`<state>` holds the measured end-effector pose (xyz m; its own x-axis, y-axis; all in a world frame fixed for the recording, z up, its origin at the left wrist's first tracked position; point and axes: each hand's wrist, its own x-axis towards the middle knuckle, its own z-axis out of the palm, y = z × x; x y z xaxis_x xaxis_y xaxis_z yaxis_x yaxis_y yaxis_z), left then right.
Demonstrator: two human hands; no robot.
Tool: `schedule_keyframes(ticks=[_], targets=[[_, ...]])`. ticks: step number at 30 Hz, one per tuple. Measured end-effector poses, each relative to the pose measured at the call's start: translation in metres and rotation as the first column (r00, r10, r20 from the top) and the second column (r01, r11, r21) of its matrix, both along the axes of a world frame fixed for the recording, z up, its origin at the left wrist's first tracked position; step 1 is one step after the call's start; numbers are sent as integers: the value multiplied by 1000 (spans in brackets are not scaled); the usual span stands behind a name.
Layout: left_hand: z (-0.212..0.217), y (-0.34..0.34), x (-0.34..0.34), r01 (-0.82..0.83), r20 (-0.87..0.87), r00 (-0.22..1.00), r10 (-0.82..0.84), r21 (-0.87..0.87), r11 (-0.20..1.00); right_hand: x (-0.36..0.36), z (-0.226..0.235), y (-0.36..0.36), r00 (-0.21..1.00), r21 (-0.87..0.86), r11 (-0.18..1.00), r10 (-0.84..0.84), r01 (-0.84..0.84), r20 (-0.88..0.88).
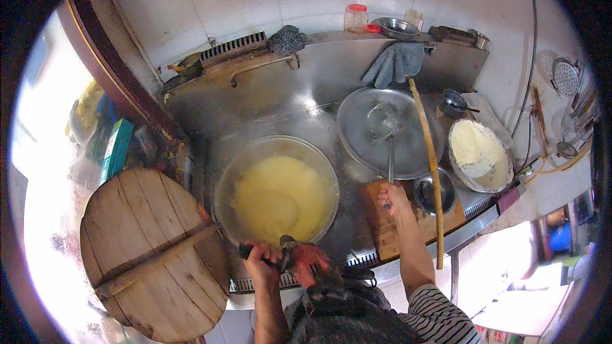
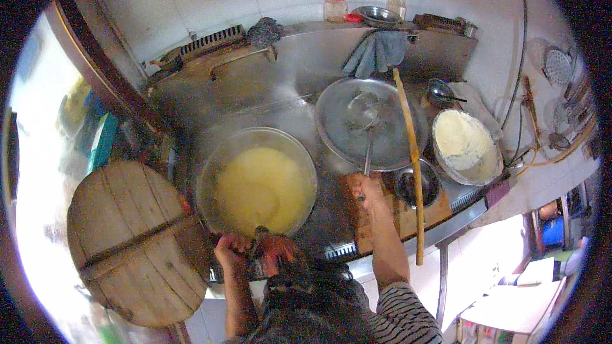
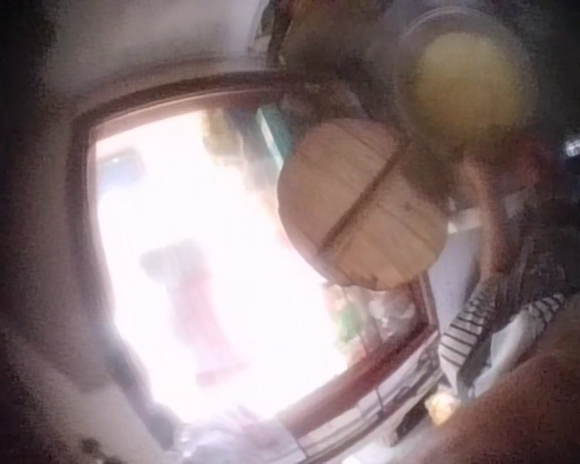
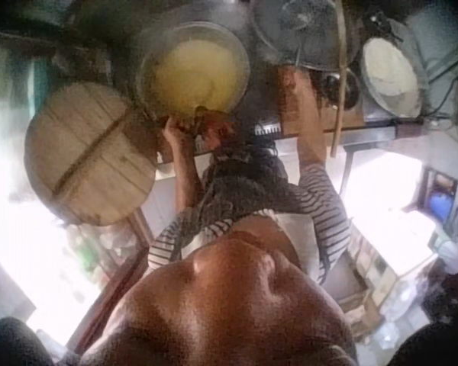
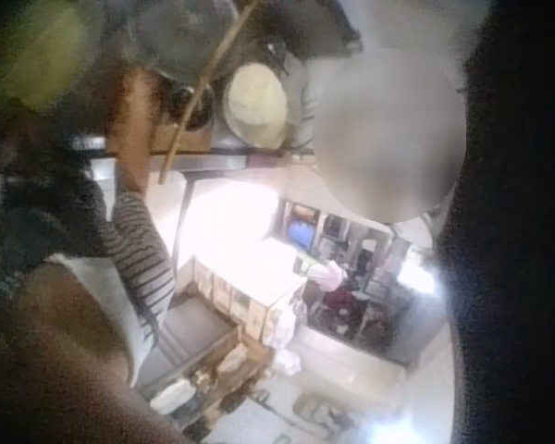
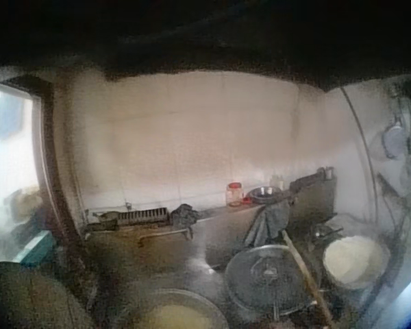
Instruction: The person uses a red power drill with a mixing attachment to blend a yellow dough-like substance in a large metal bowl. They occasionally use a metal spatula to scrape the sides of the bowl and incorporate the mixture. The person also adds hot water from a ladle into the bowl during the process.
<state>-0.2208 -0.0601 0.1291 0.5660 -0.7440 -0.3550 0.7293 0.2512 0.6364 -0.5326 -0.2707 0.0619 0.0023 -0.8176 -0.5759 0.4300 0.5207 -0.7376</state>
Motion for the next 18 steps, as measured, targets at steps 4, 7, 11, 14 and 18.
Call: schedule_keyframes(ticks=[4,7,11,14,18], targets=[[-4,0,-4,27,5,1000,-27,9,1000,-18,27,7,714,88,988,32,-131,700],[-6,2,-4,55,5,998,-55,-16,998,-19,56,24,621,53,979,84,-199,779],[-15,7,2,27,36,999,-27,-2,1000,-8,98,51,720,17,955,212,-296,660],[-13,9,-2,22,-23,1000,-21,41,999,-2,124,73,834,54,938,278,-344,476],[18,4,-16,23,11,1000,-24,69,997,1,131,99,876,6,908,403,-419,265]])
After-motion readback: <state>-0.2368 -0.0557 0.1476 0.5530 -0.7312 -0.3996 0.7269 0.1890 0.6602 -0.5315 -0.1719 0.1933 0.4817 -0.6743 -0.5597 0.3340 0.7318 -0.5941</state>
